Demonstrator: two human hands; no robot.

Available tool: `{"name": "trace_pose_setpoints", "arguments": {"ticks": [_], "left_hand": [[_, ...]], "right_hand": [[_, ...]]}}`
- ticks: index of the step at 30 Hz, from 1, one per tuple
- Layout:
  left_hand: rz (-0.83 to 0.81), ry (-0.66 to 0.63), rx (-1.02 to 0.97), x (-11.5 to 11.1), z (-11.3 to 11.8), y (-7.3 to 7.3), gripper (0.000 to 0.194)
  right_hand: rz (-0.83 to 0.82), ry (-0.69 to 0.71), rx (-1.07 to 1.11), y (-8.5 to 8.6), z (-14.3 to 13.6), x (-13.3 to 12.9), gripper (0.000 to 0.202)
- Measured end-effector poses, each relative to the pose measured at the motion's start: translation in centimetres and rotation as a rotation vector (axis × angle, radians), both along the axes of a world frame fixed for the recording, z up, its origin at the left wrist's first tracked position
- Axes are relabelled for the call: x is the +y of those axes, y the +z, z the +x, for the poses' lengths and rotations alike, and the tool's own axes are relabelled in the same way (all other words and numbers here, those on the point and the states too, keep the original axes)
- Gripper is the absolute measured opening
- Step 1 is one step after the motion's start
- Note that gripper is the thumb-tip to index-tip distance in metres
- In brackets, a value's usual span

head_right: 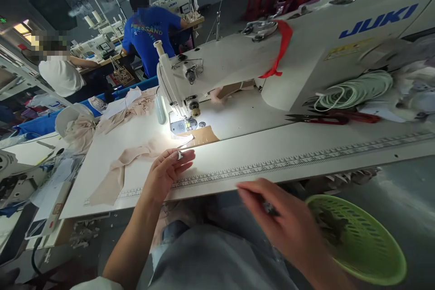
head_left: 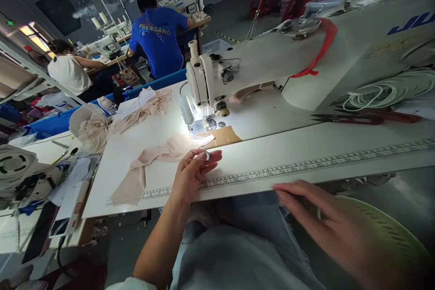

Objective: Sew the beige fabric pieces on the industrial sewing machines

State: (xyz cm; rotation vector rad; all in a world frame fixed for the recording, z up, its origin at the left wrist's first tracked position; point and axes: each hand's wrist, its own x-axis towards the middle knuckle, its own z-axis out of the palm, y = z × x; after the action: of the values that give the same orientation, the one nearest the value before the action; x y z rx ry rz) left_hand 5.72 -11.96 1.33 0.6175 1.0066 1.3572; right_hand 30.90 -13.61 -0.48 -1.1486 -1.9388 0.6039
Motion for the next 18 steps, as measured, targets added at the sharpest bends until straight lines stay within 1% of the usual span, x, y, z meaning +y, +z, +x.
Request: {"name": "trace_pose_setpoints", "arguments": {"ticks": [2,3,5,8,11,12,14,16,18], "left_hand": [[0.022,0.05,-0.026,-0.3,0.3,0.2,0.035],[0.038,0.078,-0.031,-0.5,0.5,0.2,0.035],[0.078,0.128,-0.026,-0.8,1.0,0.3,0.033],[0.12,0.175,0.015,-1.2,1.7,0.1,0.032],[0.135,0.223,0.059,-1.3,2.4,-0.2,0.035],[0.145,0.238,0.069,-1.3,2.6,-0.3,0.036],[0.184,0.254,0.104,-1.3,2.7,-0.4,0.036],[0.23,0.262,0.179,-1.3,2.6,-0.5,0.033],[0.26,0.282,0.31,-1.4,2.2,-0.6,0.028]], "right_hand": [[0.028,0.121,0.077,0.4,-3.9,1.3,0.013],[0.026,0.144,0.09,0.4,-5.8,1.9,0.013],[0.038,0.15,0.099,0.4,-9.0,2.9,0.012],[0.065,0.112,0.086,-0.2,-11.9,3.6,0.01],[0.09,0.034,0.115,-0.8,-13.0,3.6,0.01],[0.079,0.028,0.137,-0.8,-13.2,3.5,0.011],[0.024,0.05,0.197,-0.7,-13.3,3.2,0.017],[-0.026,0.109,0.248,-0.5,-13.1,3.1,0.02],[-0.008,0.163,0.255,-0.2,-12.6,3.3,0.018]]}}
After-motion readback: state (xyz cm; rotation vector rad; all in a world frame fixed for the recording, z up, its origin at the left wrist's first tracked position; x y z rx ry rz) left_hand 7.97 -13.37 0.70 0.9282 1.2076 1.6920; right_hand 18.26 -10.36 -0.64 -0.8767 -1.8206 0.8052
